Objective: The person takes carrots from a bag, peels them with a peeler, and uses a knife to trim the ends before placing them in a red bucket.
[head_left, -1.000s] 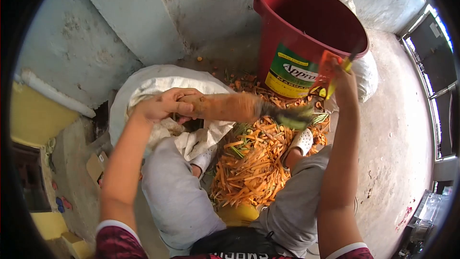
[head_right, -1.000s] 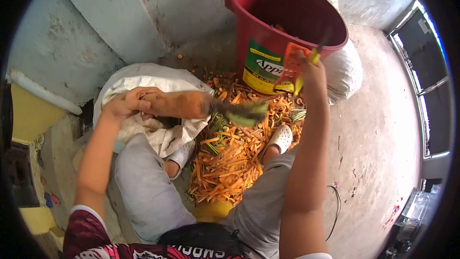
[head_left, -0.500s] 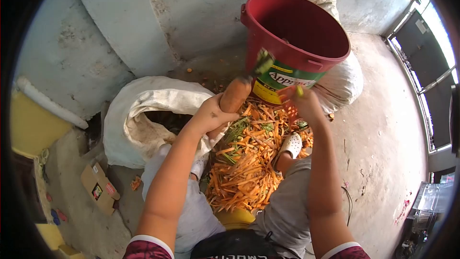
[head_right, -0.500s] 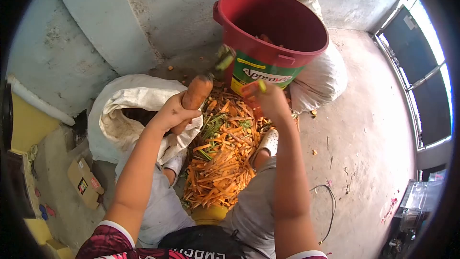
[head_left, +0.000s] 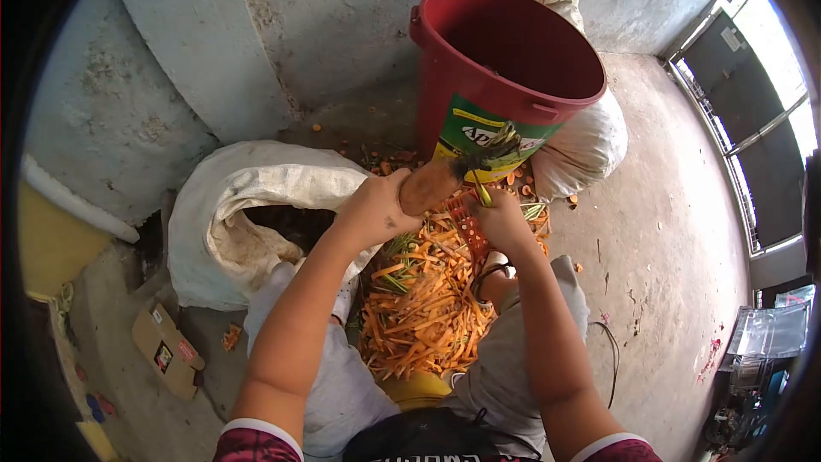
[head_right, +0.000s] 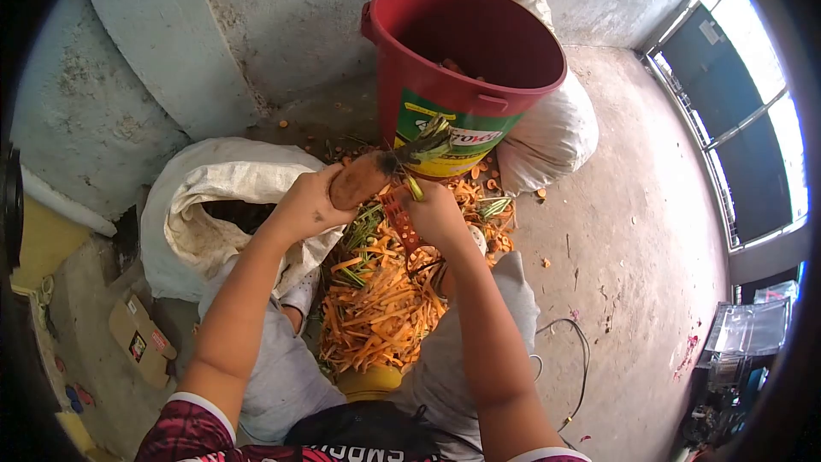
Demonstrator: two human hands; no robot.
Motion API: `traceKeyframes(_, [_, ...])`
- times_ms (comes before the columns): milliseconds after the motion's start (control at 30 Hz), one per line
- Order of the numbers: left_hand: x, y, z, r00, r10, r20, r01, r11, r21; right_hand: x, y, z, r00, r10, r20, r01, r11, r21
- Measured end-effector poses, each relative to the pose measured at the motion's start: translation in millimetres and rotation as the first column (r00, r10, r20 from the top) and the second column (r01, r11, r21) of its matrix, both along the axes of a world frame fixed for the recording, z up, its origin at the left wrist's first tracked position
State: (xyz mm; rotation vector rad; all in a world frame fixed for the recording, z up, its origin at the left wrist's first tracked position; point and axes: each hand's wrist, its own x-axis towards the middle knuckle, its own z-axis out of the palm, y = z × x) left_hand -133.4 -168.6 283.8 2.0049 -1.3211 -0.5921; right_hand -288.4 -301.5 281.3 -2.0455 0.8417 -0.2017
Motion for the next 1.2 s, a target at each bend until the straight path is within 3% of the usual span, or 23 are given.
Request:
traceKeyframes(67, [1.1, -0.2, 1.6, 0.993, 0.018, 0.118, -0.019, 1.0, 0.006, 5.4, -1.2, -3.6, 1.0, -0.012, 0.012, 0.012, 0.999, 0.047])
traceKeyframes(133, [0.3, -1.0, 5.8, 0.991, 0.024, 0.13, -0.028, 0.999, 0.035, 11.7, -2.7, -12.3, 0.998, -0.039, 0.055, 0.033, 0.994, 0.1])
traceKeyframes(333, [9.5, 2.1, -4.4, 0.988, 0.037, 0.15, -0.03, 0.998, -0.05, 21.4, -2.1, -13.2, 1.0, -0.031, 0.0, 0.031, 0.999, -0.037])
traceKeyframes(533, [17.7, 9.1, -21.5, 0.996, 0.063, 0.062, -0.058, 0.995, -0.079, 27.8, -7.6, -69.3, 0.997, -0.077, -0.009, 0.076, 0.952, 0.295])
traceKeyframes(567, [19.3, 10.1, -24.2, 0.997, 0.063, 0.047, -0.059, 0.995, -0.082, 30.1, -15.2, -108.9, 0.997, -0.075, 0.0, 0.073, 0.976, 0.204])
traceKeyframes(667, [21.2, 13.6, -33.5, 0.998, 0.059, -0.016, -0.06, 0.994, -0.089, 32.5, -4.7, -84.1, 0.995, -0.095, -0.043, 0.104, 0.93, 0.353])
traceKeyframes(700, [21.1, 15.0, -31.2, 0.997, 0.073, 0.029, -0.072, 0.996, -0.053, 33.1, 5.9, -51.3, 0.994, -0.1, -0.043, 0.108, 0.875, 0.473])
traceKeyframes(767, [19.6, 16.3, -24.4, 0.988, 0.097, 0.118, -0.099, 0.995, 0.015, 36.0, 2.6, -74.7, 0.995, -0.083, -0.047, 0.095, 0.908, 0.409])
traceKeyframes(867, [20.8, 20.7, -28.3, 0.928, 0.124, 0.352, -0.114, 0.992, -0.049, 36.0, 1.2, -90.2, 0.994, -0.041, -0.1, 0.066, 0.962, 0.265])
traceKeyframes(933, [15.9, 19.8, -22.4, 0.939, 0.14, 0.314, -0.144, 0.989, -0.01, 36.8, 3.7, -78.9, 0.996, -0.022, -0.085, 0.038, 0.982, 0.185])
traceKeyframes(1033, [16.1, 20.3, -22.2, 0.984, 0.094, 0.154, -0.102, 0.994, 0.04, 39.3, 1.3, -79.6, 0.994, -0.093, -0.059, 0.107, 0.93, 0.352])
traceKeyframes(1067, [16.8, 20.5, -22.7, 0.995, 0.065, 0.08, -0.07, 0.996, 0.052, 37.2, 0.4, -76.9, 0.994, -0.073, -0.083, 0.092, 0.965, 0.247])
traceKeyframes(1133, [17.0, 23.1, -26.2, 0.952, -0.006, -0.307, 0.049, 0.99, 0.134, 35.2, 7.9, -37.5, 0.99, -0.04, -0.138, 0.044, 0.999, 0.025])
traceKeyframes(1167, [16.2, 24.8, -27.5, 0.873, -0.028, -0.486, 0.119, 0.981, 0.156, 34.9, 3.4, -49.2, 0.956, 0.16, -0.246, -0.195, 0.973, -0.126])
traceKeyframes(1200, [5.8, 23.7, -19.7, 0.835, -0.231, -0.5, 0.287, 0.957, 0.038, 34.9, -4.9, -72.6, 0.867, 0.327, -0.376, -0.432, 0.869, -0.241])
